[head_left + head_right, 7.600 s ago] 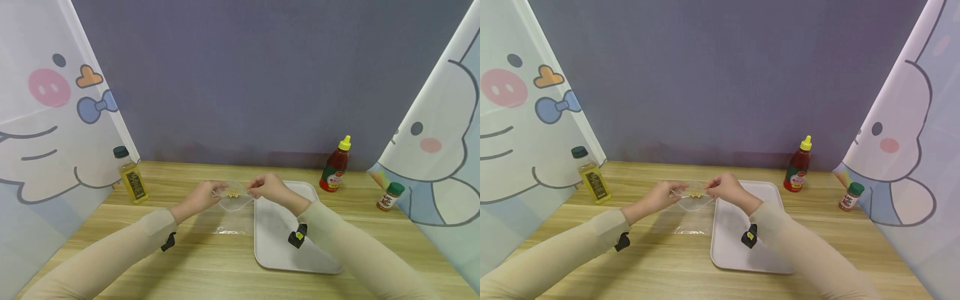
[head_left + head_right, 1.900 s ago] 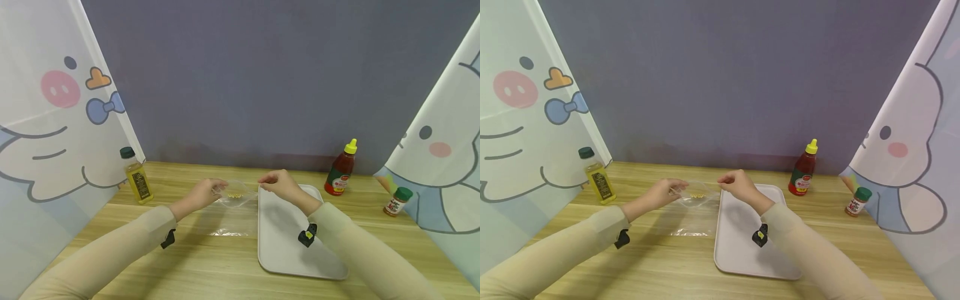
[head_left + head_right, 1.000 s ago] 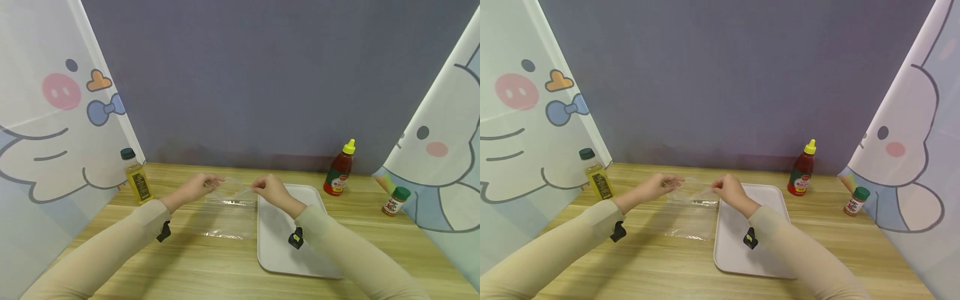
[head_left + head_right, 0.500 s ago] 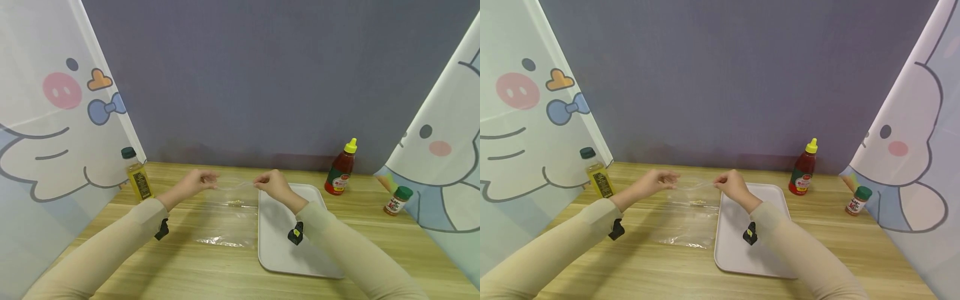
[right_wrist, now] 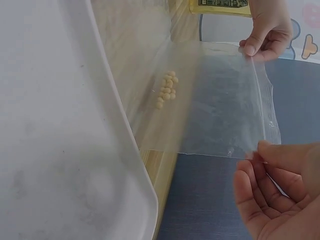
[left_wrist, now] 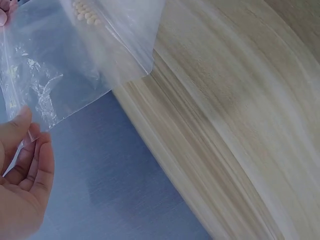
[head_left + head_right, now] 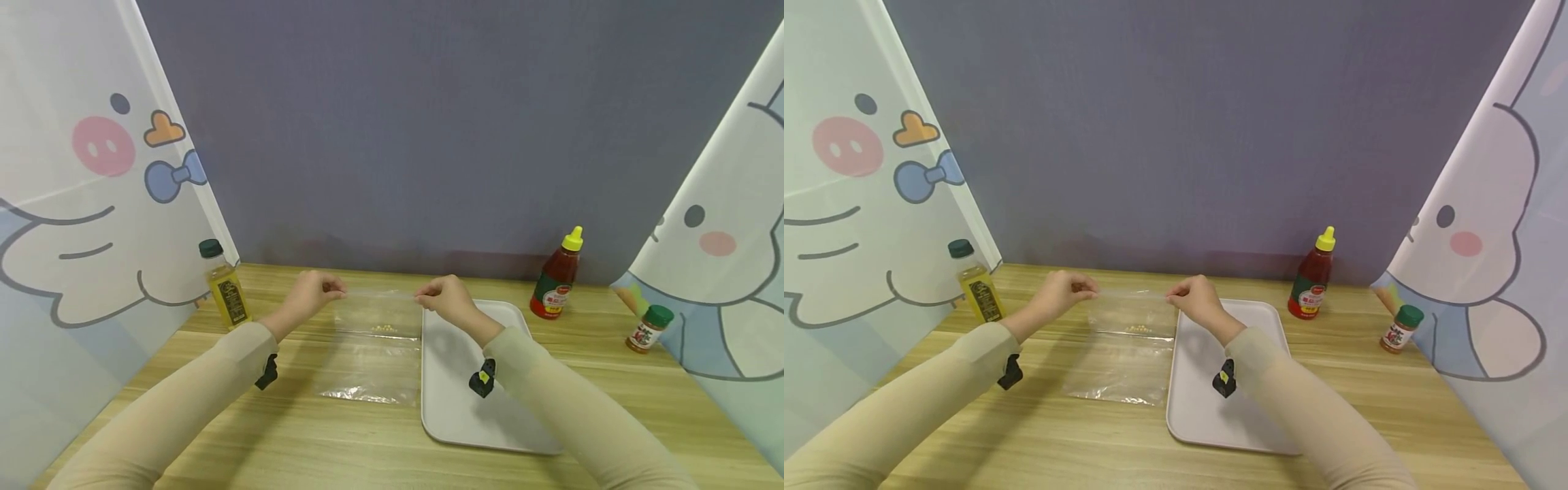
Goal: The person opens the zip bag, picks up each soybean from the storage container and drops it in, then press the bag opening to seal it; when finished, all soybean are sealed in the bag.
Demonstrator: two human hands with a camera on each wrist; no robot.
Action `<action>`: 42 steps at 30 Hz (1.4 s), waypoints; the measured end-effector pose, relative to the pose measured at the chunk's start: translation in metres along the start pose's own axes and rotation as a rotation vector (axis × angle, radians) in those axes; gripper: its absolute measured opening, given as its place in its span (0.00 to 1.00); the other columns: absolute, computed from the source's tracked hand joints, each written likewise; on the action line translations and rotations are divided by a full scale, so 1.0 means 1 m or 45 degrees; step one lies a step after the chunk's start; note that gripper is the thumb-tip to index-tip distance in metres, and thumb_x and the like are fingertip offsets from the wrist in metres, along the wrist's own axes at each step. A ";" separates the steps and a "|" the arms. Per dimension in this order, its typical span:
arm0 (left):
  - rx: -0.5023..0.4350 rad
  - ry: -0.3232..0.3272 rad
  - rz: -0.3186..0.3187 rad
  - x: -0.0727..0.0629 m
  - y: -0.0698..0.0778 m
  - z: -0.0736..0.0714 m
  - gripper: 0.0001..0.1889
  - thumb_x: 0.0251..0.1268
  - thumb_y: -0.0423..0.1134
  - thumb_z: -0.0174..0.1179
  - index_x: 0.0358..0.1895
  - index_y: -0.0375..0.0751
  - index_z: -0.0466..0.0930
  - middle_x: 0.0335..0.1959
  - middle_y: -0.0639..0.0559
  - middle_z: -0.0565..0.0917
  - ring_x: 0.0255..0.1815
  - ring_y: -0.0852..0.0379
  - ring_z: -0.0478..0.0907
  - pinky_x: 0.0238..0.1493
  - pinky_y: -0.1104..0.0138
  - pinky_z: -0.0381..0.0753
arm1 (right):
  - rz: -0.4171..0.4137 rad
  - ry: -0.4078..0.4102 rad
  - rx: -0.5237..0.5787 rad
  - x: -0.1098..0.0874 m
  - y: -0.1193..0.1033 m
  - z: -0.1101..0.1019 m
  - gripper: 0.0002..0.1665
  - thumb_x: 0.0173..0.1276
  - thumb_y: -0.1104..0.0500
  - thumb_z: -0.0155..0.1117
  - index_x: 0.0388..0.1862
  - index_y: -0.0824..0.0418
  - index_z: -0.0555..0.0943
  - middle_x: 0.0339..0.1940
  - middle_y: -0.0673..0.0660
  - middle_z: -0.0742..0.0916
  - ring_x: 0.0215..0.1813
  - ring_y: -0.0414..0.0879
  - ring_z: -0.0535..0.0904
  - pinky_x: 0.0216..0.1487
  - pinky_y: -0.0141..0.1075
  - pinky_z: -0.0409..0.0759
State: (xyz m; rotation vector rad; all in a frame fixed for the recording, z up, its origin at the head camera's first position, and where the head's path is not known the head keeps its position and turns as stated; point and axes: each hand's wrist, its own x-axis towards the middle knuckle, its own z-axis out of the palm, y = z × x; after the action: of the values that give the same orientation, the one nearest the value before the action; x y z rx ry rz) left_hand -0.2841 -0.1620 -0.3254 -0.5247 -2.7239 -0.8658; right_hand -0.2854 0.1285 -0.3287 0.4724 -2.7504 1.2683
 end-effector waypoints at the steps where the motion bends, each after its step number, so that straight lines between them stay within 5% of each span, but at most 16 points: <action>1: 0.002 0.003 -0.007 0.000 -0.001 0.000 0.03 0.59 0.36 0.67 0.34 0.41 0.88 0.32 0.49 0.87 0.29 0.58 0.78 0.32 0.66 0.80 | 0.004 0.001 0.000 0.000 0.000 0.000 0.07 0.63 0.59 0.69 0.37 0.60 0.88 0.32 0.55 0.89 0.30 0.42 0.81 0.27 0.31 0.78; 14: 0.039 -0.003 0.025 0.002 -0.007 -0.003 0.03 0.58 0.35 0.67 0.32 0.39 0.87 0.28 0.49 0.86 0.27 0.53 0.80 0.28 0.68 0.79 | 0.040 0.009 0.007 0.004 -0.002 0.004 0.05 0.62 0.60 0.70 0.32 0.61 0.87 0.23 0.54 0.87 0.24 0.42 0.79 0.22 0.30 0.76; 21: 0.030 -0.069 -0.009 0.004 -0.006 -0.003 0.03 0.59 0.36 0.67 0.32 0.40 0.87 0.29 0.44 0.86 0.26 0.53 0.78 0.27 0.69 0.77 | 0.064 0.006 0.025 0.002 0.001 0.005 0.05 0.62 0.59 0.71 0.33 0.60 0.87 0.25 0.55 0.87 0.29 0.53 0.82 0.24 0.30 0.78; 28: 0.016 -0.144 0.067 0.004 -0.008 -0.012 0.12 0.55 0.37 0.70 0.41 0.35 0.86 0.36 0.45 0.87 0.35 0.52 0.81 0.40 0.61 0.84 | 0.064 -0.035 0.121 0.002 0.004 0.007 0.06 0.62 0.61 0.70 0.35 0.62 0.88 0.29 0.60 0.88 0.28 0.51 0.82 0.30 0.40 0.84; 34: 0.032 -0.204 0.083 0.005 0.012 -0.012 0.25 0.55 0.40 0.71 0.57 0.38 0.79 0.56 0.44 0.82 0.59 0.44 0.76 0.64 0.51 0.75 | 0.039 -0.029 0.142 0.002 0.003 0.008 0.06 0.62 0.62 0.70 0.36 0.63 0.88 0.29 0.56 0.89 0.33 0.56 0.83 0.30 0.35 0.83; 39: 0.029 -0.217 0.180 0.014 0.038 0.007 0.29 0.54 0.43 0.72 0.61 0.38 0.77 0.59 0.45 0.80 0.61 0.46 0.75 0.64 0.53 0.75 | 0.026 -0.039 0.146 0.000 0.000 0.008 0.07 0.63 0.61 0.70 0.38 0.63 0.88 0.31 0.57 0.90 0.29 0.49 0.82 0.31 0.34 0.83; 42: 0.062 -0.233 0.246 0.020 0.051 0.022 0.28 0.56 0.43 0.71 0.59 0.37 0.78 0.57 0.45 0.81 0.59 0.47 0.76 0.63 0.54 0.76 | 0.021 -0.041 0.146 -0.001 0.000 0.008 0.08 0.63 0.61 0.69 0.38 0.63 0.88 0.32 0.58 0.90 0.31 0.53 0.83 0.34 0.40 0.85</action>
State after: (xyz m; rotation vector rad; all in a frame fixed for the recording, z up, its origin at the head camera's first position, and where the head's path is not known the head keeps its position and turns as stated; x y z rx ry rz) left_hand -0.2842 -0.1049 -0.3108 -0.8804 -2.7864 -0.7331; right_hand -0.2845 0.1229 -0.3341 0.4844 -2.7234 1.4403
